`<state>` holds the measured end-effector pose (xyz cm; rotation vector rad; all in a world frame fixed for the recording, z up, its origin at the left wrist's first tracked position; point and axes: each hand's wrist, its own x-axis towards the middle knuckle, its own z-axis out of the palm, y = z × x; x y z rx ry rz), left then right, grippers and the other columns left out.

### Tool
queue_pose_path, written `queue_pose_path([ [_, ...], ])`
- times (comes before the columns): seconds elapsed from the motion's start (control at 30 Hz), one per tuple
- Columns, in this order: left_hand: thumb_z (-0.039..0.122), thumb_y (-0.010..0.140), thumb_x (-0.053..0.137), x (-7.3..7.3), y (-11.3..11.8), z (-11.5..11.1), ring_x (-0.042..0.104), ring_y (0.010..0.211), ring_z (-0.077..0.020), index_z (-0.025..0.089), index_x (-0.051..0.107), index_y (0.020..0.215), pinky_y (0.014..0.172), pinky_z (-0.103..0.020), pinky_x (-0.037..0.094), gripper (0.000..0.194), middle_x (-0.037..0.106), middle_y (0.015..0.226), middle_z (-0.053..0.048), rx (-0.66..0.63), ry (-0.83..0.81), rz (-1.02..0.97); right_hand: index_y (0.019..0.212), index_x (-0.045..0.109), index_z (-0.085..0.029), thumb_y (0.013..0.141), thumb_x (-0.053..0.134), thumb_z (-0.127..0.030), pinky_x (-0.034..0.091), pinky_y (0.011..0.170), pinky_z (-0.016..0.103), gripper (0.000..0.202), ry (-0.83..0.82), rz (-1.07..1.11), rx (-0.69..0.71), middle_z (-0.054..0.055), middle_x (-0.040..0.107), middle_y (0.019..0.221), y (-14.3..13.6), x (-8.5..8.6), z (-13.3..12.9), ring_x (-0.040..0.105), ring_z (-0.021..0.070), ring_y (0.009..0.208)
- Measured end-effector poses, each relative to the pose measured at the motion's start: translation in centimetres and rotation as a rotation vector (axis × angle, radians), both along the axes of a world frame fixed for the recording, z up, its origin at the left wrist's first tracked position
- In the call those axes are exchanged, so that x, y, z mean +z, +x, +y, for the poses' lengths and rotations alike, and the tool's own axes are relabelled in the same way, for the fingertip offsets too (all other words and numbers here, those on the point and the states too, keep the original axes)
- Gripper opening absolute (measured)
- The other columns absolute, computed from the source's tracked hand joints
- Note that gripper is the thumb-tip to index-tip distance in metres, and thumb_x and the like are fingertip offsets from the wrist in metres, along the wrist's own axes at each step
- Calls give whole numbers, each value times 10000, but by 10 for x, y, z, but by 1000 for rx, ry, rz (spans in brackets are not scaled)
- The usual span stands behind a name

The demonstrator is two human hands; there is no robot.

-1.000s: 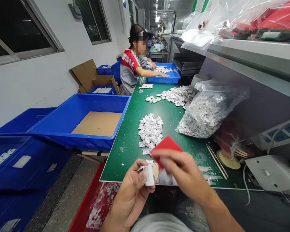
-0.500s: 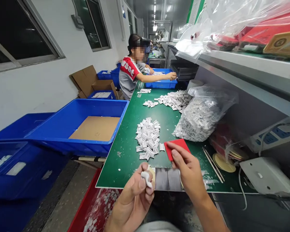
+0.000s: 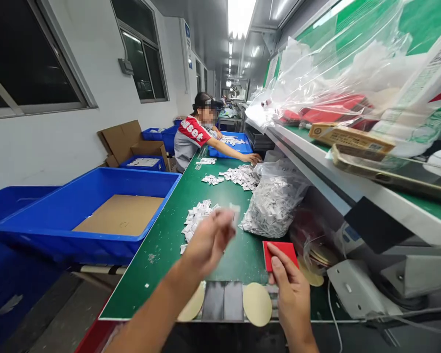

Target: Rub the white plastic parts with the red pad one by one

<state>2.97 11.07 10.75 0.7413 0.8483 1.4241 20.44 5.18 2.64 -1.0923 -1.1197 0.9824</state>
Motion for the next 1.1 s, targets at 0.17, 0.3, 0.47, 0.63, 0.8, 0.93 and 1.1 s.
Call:
queue_pose_path([
  [0.17, 362, 965, 684, 78, 34, 151, 679, 791, -152, 152, 678, 1046, 706, -323, 589, 226, 705, 977, -33, -6, 252, 450, 1049, 867, -233, 875, 791, -472, 457, 490, 233, 306, -52, 60, -120, -10, 616, 534, 15, -7, -14, 541, 137, 499],
  [0.3, 373, 967, 677, 56, 15, 157, 698, 1024, -234, 165, 681, 1166, 873, -445, 598, 288, 703, 1206, -89, 23, 268, 910, 1003, 874, -232, 836, 819, -490, 473, 482, 234, 312, -89, 116, -174, 9, 671, 589, 25, -14, -20, 540, 139, 498],
  [0.47, 339, 962, 687, -55, -25, 58, 691, 1068, -248, 171, 683, 1174, 934, -489, 578, 270, 703, 1214, -90, -64, 67, 1400, 1012, 871, -223, 785, 842, -556, 431, 433, 194, 405, -240, 248, -147, 45, 733, 612, 31, -31, -18, 540, 126, 482],
  [0.63, 338, 966, 684, -118, -11, 25, 692, 1082, -255, 165, 672, 1210, 924, -488, 587, 300, 695, 1241, -100, -130, -69, 1536, 1045, 862, -208, 777, 857, -549, 403, 447, 179, 434, -288, 293, -39, 39, 721, 593, 14, -39, -11, 494, 99, 475],
  [0.8, 221, 952, 684, -109, -21, 11, 735, 990, -208, 175, 702, 1107, 910, -415, 600, 163, 763, 1082, -53, -64, 79, 1305, 997, 862, -221, 807, 824, -588, 416, 469, 186, 414, -262, 288, 18, 37, 720, 611, -8, -25, -9, 500, 86, 468],
  [0.93, 208, 964, 630, -108, -37, -47, 777, 943, -165, 226, 651, 1148, 795, -248, 620, 186, 810, 1005, -26, 70, 208, 1035, 898, 869, -235, 704, 871, -645, 406, 425, 203, 453, -223, 252, 134, -20, 589, 451, -32, -2, -3, 474, 96, 406],
  [1.1, 139, 849, 771, -110, -43, -96, 818, 843, -173, 302, 646, 1096, 866, -250, 622, 321, 846, 898, 29, 448, 321, 696, 1031, 873, -275, 769, 872, -536, 562, 600, 261, 370, -188, 128, 138, 33, 800, 727, -61, 22, 18, 618, 134, 549],
])
